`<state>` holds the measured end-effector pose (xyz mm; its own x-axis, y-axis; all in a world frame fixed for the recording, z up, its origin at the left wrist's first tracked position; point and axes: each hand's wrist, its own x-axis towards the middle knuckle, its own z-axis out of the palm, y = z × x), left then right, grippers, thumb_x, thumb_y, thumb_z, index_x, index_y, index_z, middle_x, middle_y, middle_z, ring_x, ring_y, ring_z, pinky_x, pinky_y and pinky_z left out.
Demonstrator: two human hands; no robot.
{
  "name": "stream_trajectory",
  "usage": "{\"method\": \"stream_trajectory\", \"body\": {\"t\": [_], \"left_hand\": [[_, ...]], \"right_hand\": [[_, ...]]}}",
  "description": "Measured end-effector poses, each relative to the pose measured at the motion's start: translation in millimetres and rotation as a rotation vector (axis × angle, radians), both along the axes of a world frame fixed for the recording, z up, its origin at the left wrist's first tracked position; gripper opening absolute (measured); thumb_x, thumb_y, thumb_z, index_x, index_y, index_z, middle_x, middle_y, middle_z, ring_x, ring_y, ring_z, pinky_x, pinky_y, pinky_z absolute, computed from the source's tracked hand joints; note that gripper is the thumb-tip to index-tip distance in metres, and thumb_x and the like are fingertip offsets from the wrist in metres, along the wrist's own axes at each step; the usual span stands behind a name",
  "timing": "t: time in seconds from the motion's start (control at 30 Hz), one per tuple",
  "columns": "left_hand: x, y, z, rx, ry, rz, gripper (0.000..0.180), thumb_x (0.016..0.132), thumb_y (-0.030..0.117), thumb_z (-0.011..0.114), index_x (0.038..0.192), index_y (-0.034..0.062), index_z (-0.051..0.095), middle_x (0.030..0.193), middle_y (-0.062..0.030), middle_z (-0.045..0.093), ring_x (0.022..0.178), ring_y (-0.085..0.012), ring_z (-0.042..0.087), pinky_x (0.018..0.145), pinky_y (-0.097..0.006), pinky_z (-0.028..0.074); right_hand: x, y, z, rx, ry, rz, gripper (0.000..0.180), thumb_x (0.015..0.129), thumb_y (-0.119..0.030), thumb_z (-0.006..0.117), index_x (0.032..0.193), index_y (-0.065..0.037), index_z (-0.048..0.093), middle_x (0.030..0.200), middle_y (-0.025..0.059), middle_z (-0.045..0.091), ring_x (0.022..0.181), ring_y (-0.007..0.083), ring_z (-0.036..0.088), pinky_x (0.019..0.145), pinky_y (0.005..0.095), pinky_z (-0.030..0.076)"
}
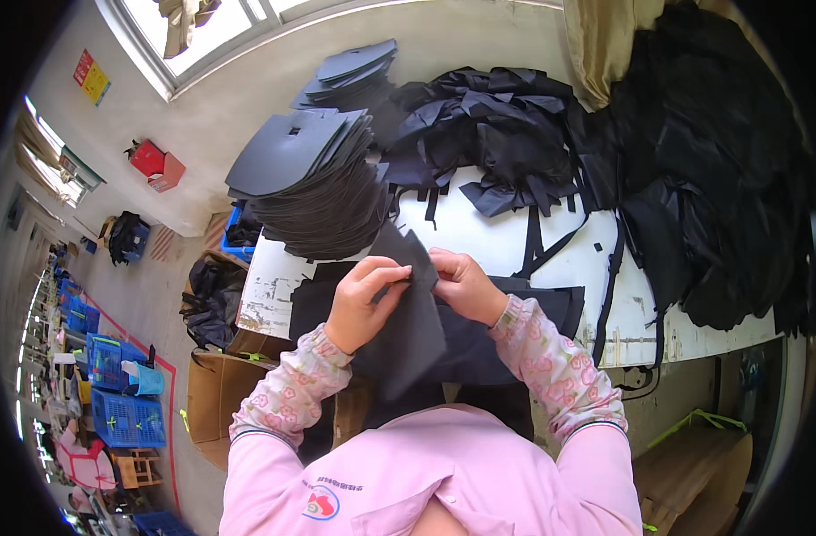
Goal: The recorder is sorting and stacking black fabric pieces of various shapes on a workstation.
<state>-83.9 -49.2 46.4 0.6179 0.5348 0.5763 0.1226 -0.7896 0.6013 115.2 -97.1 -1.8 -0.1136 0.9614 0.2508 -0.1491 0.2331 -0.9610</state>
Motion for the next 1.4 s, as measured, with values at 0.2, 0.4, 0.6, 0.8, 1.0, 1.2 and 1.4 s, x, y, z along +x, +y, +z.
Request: {"method": "stream_trajectory", "body": {"t": [0.2,0.4,0.6,0.8,1.0,1.2,1.4], "left_hand": [[13,8,5,0.418,0.164,0.007,0.024,0.076,-0.001,0.070,0.099,0.0047,0.068,0.094,-0.0080,0.067,0.082,-0.0264,0.065,0.073,-0.037,0.050],[-7,15,13,0.001,0.006,0.019,0.017,0.083,-0.007,0.066,0.098,0.0007,0.066,0.086,-0.0091,0.064,0.074,-0.0158,0.064,0.067,-0.028,0.050],[-97,50,19,-0.624,-0.489,0.264,0.007,0.097,0.008,0.057,0.100,0.0043,0.061,0.080,-0.0010,0.057,0.061,-0.0097,0.056,0.060,-0.023,0.047],[-243,114,-48,-0.512,-0.127,0.671,0.010,0.091,0.012,0.062,0.095,0.0035,0.061,0.082,-0.0034,0.064,0.068,-0.0157,0.061,0.064,-0.028,0.049],[-47,74,-33,0.022,0.395,0.134,0.040,0.083,0.018,0.075,0.116,0.0022,0.061,0.122,-0.0169,0.061,0.117,-0.0336,0.056,0.103,-0.040,0.042],[98,64,-63,-0.672,0.813,-0.636,0.067,0.082,0.021,0.080,0.138,-0.0005,0.050,0.125,-0.0143,0.064,0.115,-0.0220,0.060,0.100,-0.034,0.046],[124,59,-68,-0.669,0.881,-0.820,0.073,0.074,0.008,0.082,0.138,-0.0001,0.049,0.123,-0.0103,0.065,0.111,-0.0173,0.060,0.100,-0.030,0.046]], "right_hand": [[35,-20,37,-0.530,0.475,0.460,0.038,0.099,-0.035,0.061,0.123,-0.006,0.058,0.112,0.0033,0.063,0.105,0.0120,0.060,0.091,0.0325,0.053],[57,-12,21,-0.413,-0.283,0.265,0.036,0.091,-0.011,0.067,0.125,-0.004,0.056,0.099,0.0048,0.063,0.089,0.0113,0.058,0.078,0.0293,0.052],[102,-24,-55,-0.397,-0.643,0.009,0.045,0.088,-0.004,0.065,0.130,-0.011,0.053,0.094,0.0112,0.067,0.086,0.0217,0.064,0.079,0.0330,0.051],[113,-48,-63,-0.370,-0.951,-0.145,0.046,0.086,-0.002,0.065,0.129,-0.014,0.056,0.099,0.0165,0.068,0.091,0.0317,0.067,0.081,0.0385,0.052],[103,-69,-43,-0.220,-1.099,-0.216,0.054,0.082,-0.011,0.072,0.133,-0.013,0.053,0.110,0.0165,0.068,0.096,0.0354,0.067,0.082,0.0432,0.053],[78,-78,-11,-0.082,-1.124,-0.254,0.068,0.075,-0.013,0.078,0.136,-0.012,0.049,0.111,0.0141,0.068,0.094,0.0356,0.067,0.080,0.0430,0.054],[71,-86,-7,-0.018,-1.173,-0.334,0.070,0.071,-0.010,0.080,0.134,-0.012,0.050,0.104,0.0134,0.068,0.087,0.0353,0.067,0.075,0.0429,0.054]]}}
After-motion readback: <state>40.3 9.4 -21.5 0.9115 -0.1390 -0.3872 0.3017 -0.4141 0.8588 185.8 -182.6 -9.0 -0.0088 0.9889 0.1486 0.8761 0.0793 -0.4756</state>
